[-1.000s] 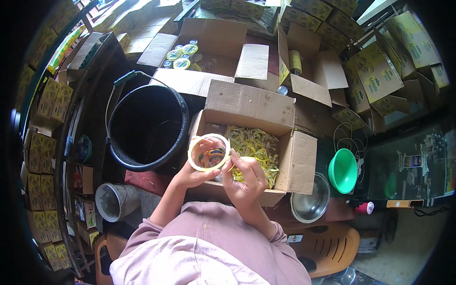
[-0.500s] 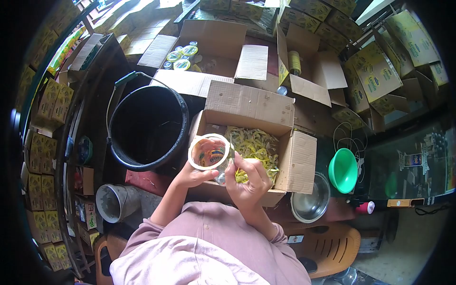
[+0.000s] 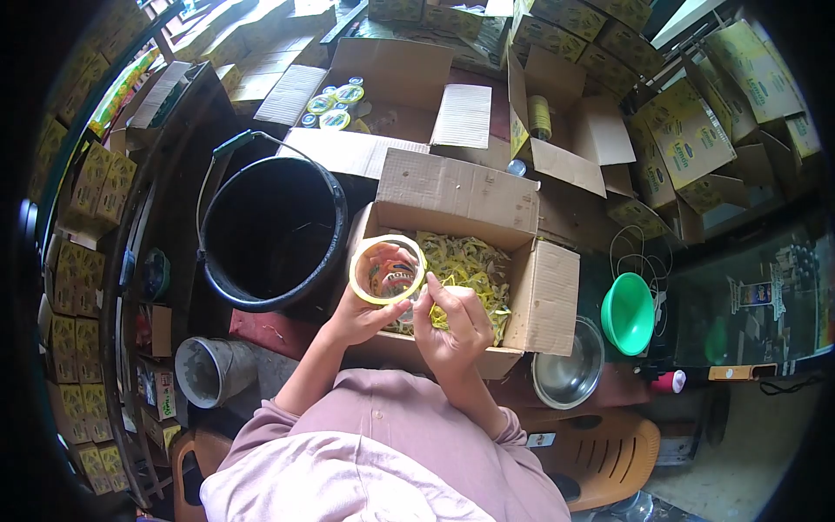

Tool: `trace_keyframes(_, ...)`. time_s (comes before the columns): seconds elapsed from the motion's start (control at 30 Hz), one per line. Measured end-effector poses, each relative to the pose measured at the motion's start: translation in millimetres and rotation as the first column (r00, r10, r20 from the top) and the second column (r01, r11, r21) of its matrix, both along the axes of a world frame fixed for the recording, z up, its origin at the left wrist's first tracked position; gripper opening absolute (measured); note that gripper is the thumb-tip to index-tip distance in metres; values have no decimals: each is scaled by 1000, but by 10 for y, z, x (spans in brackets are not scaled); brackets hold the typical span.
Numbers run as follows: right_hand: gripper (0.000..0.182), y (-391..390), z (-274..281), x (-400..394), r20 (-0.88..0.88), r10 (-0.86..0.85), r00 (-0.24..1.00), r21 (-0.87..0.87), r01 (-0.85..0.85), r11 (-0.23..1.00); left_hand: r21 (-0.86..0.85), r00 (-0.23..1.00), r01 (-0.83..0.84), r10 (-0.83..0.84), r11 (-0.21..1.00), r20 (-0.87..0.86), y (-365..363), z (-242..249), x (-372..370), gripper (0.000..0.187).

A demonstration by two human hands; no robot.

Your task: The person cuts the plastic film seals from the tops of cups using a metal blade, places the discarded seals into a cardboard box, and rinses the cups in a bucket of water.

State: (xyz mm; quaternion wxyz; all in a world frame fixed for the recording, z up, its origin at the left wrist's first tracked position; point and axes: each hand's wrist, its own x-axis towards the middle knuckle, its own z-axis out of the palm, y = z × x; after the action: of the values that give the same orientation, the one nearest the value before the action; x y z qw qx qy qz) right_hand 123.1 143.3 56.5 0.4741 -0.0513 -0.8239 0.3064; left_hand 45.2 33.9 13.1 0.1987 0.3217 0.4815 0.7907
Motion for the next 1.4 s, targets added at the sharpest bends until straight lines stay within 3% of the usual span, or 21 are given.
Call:
trace_keyframes(0.3,27,-19,59,-17,2,-21,1000,24,21,1000,-131,978,-72,44,989,-202,-59,20,-57,63)
trace_keyframes(0.6,29,40,57,-48,1,7,1000,16,-7,1000,-162,967,-41,-1,986,-255,-91,50,-53,62)
trace_keyframes(0.8,24,53,29,-14,-10,60,998,-255,-61,965,-85,991,12,-23,996,-135,-63,64,-40,61)
trace_keyframes(1.07,23,-36,30,90,38,59,998,-180,-51,982,-74,999,14,-18,997,-46,-83,92,-15,63)
trace_keyframes(1.33,25,-14,68,44,31,-24,999,-39,25,999,-138,976,22,-52,990,-213,-121,52,-39,62)
trace_keyframes(1.4,25,31,75,25,24,45,999,-89,-42,995,-137,974,46,-75,989,-216,-133,46,-41,62)
